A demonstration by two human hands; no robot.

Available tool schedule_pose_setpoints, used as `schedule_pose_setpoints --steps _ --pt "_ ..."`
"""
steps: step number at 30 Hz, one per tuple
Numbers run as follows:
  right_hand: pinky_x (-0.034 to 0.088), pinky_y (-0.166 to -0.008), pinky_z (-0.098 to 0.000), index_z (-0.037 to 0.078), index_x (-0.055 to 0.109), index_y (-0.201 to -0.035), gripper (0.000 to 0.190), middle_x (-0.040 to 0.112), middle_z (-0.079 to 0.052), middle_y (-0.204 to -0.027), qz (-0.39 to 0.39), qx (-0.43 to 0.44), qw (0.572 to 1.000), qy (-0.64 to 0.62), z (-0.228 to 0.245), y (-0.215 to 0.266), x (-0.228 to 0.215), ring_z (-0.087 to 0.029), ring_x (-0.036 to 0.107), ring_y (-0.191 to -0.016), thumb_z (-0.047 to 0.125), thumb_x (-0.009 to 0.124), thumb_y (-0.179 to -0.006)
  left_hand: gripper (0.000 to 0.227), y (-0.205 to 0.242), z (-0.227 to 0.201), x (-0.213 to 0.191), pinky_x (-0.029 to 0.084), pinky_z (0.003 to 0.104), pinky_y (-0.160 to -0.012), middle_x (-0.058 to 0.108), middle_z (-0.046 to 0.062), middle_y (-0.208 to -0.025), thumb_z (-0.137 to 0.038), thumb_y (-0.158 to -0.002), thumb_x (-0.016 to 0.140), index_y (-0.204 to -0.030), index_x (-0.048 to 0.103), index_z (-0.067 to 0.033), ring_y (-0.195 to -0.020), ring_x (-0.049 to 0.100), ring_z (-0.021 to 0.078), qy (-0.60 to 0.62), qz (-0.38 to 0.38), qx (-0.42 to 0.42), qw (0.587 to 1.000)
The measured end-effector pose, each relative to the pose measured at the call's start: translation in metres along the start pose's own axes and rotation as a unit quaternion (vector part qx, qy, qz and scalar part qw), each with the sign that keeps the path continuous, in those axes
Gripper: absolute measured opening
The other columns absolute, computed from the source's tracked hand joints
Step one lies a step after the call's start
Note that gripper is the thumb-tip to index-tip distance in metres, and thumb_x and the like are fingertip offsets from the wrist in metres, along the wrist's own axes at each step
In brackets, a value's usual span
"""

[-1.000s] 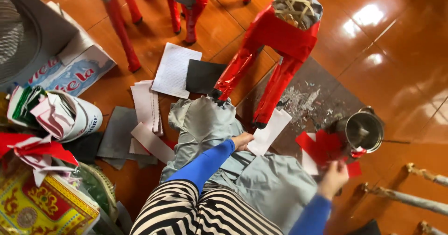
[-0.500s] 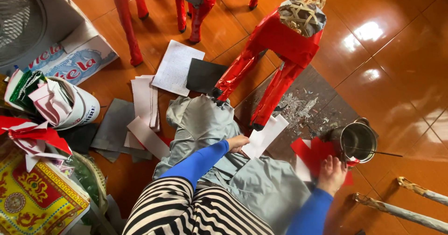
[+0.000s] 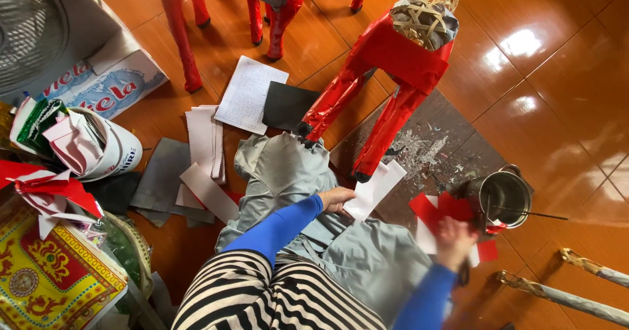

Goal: Applying adhesive and red paper strips to decorate a paper-mache animal frame.

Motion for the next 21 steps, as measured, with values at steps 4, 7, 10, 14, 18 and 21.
schedule_pose_setpoints --steps 4,7,10,14,18,21 --pt "0.057 -0.092 -0.0449 0.021 0.039 -0.160 0.060 0.060 -0.010 -0.141 0.080 0.043 0.975 0.202 -0.037 0.082 0.058 -0.030 0.061 -0.124 0.028 0.062 -0.105 0.041 -0.006 -0.018 0.020 0.061 0.059 -0.088 0.067 0.020 -0.127 -0.018 -0.104 0.055 -0.137 0.055 0.0078 -0.111 0.069 0.0367 0.076 0.120 0.008 0.990" --pt "0.055 -0.090 -0.0460 0.013 0.047 -0.144 0.072 0.044 -0.021 -0.149 0.213 -0.168 0.818 0.507 -0.011 0.171 0.169 -0.036 0.048 -0.131 0.014 0.077 -0.078 0.040 -0.009 -0.027 0.030 0.057 0.062 -0.092 0.066 0.015 -0.128 -0.017 -0.100 0.052 -0.136 0.054 0.0002 -0.111 0.069 0.0336 0.062 0.115 0.025 0.991" --pt "0.048 -0.109 -0.0484 0.015 0.073 -0.109 0.038 0.057 -0.020 -0.141 0.214 -0.438 0.637 0.597 -0.001 0.187 0.184 -0.037 0.053 -0.132 0.011 0.078 -0.072 0.040 -0.001 -0.033 0.045 0.057 0.060 -0.100 0.064 0.017 -0.132 -0.017 -0.105 0.053 -0.139 0.052 0.0037 -0.116 0.067 0.0338 0.076 0.153 0.025 0.985" --pt "0.046 -0.117 -0.0443 0.013 0.073 -0.103 0.016 0.062 -0.012 -0.141 0.159 -0.390 0.701 0.576 0.019 0.175 0.183 -0.033 0.054 -0.137 0.008 0.076 -0.088 0.043 0.041 -0.048 0.068 0.056 0.058 -0.099 0.064 0.022 -0.131 -0.024 -0.106 0.051 -0.139 0.050 0.0040 -0.117 0.065 0.0388 0.073 0.203 0.022 0.976" --pt "0.045 -0.114 -0.0445 0.008 0.070 -0.117 0.034 0.061 -0.016 -0.141 0.226 -0.365 0.691 0.582 0.046 0.189 0.211 -0.036 0.054 -0.135 0.005 0.074 -0.084 0.044 0.033 -0.040 0.059 0.056 0.051 -0.101 0.064 0.022 -0.132 -0.023 -0.108 0.049 -0.141 0.050 0.0057 -0.119 0.066 0.0350 0.119 0.211 0.022 0.970" --pt "0.043 -0.104 -0.0485 0.005 0.075 -0.112 0.041 0.060 -0.023 -0.132 0.236 -0.442 0.631 0.593 0.061 0.209 0.234 -0.040 0.052 -0.126 0.010 0.080 -0.071 0.046 0.050 -0.048 0.070 0.056 0.047 -0.104 0.064 0.023 -0.134 -0.022 -0.110 0.049 -0.145 0.048 0.0073 -0.120 0.067 0.0349 0.160 0.249 0.022 0.955"
Point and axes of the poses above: each hand's wrist, its own y-axis away from the middle knuckle, its own x-axis out of the palm, z = x × y, the point moved 3 cm from there along -y, towards the middle knuckle
